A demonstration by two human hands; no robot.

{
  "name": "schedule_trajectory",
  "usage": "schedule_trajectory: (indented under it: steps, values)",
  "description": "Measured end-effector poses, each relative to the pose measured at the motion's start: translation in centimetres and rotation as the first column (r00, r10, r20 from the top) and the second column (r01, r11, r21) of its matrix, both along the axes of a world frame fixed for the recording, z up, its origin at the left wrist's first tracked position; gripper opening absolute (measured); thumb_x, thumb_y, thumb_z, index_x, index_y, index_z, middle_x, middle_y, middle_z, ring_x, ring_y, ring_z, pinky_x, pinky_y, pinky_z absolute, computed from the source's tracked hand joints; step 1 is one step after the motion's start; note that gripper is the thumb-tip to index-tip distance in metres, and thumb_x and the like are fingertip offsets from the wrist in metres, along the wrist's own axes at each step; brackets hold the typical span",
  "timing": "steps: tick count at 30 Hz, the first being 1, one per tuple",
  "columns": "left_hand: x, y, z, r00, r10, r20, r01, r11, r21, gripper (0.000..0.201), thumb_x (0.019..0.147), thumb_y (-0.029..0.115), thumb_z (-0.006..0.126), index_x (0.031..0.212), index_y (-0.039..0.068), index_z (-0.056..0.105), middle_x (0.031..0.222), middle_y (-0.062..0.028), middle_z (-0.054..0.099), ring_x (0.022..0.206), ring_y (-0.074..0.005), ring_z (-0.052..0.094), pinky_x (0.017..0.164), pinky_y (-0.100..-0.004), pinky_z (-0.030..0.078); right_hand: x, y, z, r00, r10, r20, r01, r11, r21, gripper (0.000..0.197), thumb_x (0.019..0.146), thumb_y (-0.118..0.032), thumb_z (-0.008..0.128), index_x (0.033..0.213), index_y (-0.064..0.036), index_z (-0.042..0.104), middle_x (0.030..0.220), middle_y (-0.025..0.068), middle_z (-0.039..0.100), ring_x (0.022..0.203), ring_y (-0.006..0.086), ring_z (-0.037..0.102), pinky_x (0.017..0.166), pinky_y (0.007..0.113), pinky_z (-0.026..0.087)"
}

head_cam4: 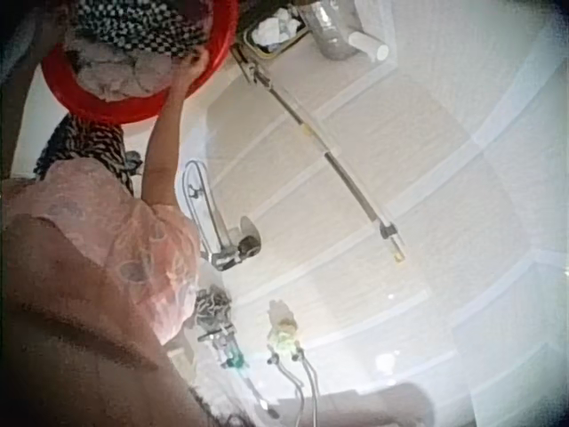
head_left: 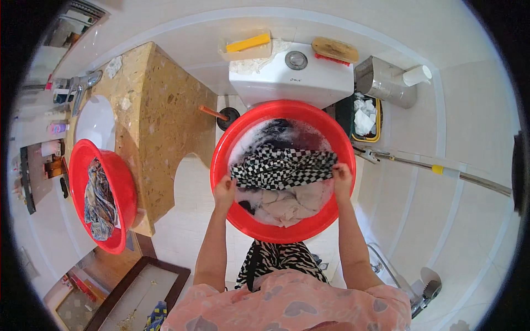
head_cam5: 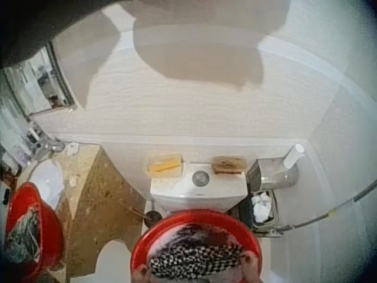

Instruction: Hand-washing clothes in a basin in a bathroom.

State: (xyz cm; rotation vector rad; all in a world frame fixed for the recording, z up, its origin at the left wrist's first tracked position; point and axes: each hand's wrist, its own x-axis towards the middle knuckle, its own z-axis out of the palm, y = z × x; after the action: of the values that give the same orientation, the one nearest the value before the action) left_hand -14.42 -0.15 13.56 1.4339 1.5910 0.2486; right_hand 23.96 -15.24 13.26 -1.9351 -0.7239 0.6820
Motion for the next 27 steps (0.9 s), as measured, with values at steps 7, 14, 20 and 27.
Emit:
schedule_trajectory:
  steps: [7,14,20,27]
  values:
    - [6.9,-1.3,0.9,0.890,-0.418,-0.182,0.454,0.843,0.288,0.025,0.079,0.010,0.061,0.103,0.005,0.061,0.101,-0.0159,0.062,0.097,-0.0315,0.059,0.084,-0.0411,0.049,-5.6,2.5,-2.2,0.928,0.200,0.315,-0.072,0.924,-0.375,0.023,0.074,-0.009,0.066,0.096,-0.0069,0.059,0.101,0.0152,0.057,0.095,0.0360,0.055,0.081,0.046,0.044]
    - [12.6,-3.6,-3.1,0.644,-0.654,-0.398,0.753,0.633,0.179,0.024,0.085,0.026,0.055,0.099,0.006,0.058,0.098,-0.0139,0.063,0.095,-0.0286,0.059,0.076,-0.0427,0.047,-7.1,3.5,-8.5,0.973,0.206,0.107,-0.124,0.850,-0.512,0.063,0.067,-0.022,0.073,0.121,-0.0070,0.045,0.112,0.0276,0.049,0.105,0.0448,0.050,0.092,0.048,0.043]
    - [11.1,-2.9,-2.6,0.528,-0.810,-0.255,0.768,0.584,-0.263,0.027,0.085,0.019,0.052,0.105,0.001,0.052,0.092,-0.0167,0.063,0.091,-0.0354,0.063,0.078,-0.0479,0.049,-10.1,2.7,-8.1,0.971,0.208,0.120,-0.150,0.916,-0.371,0.039,0.076,-0.018,0.067,0.109,-0.0052,0.051,0.099,0.0200,0.057,0.090,0.0339,0.058,0.080,0.042,0.048]
    - [7.0,-2.5,-0.5,0.570,-0.746,-0.343,0.670,0.664,-0.331,0.075,0.069,0.036,0.075,0.129,0.007,0.042,0.134,-0.0206,0.041,0.101,-0.0400,0.060,0.079,-0.0478,0.052,-7.1,5.6,-1.8,0.545,-0.430,-0.720,0.492,0.859,-0.141,0.014,0.089,-0.017,0.053,0.099,-0.0069,0.055,0.096,0.0048,0.058,0.088,0.0162,0.054,0.079,0.032,0.046]
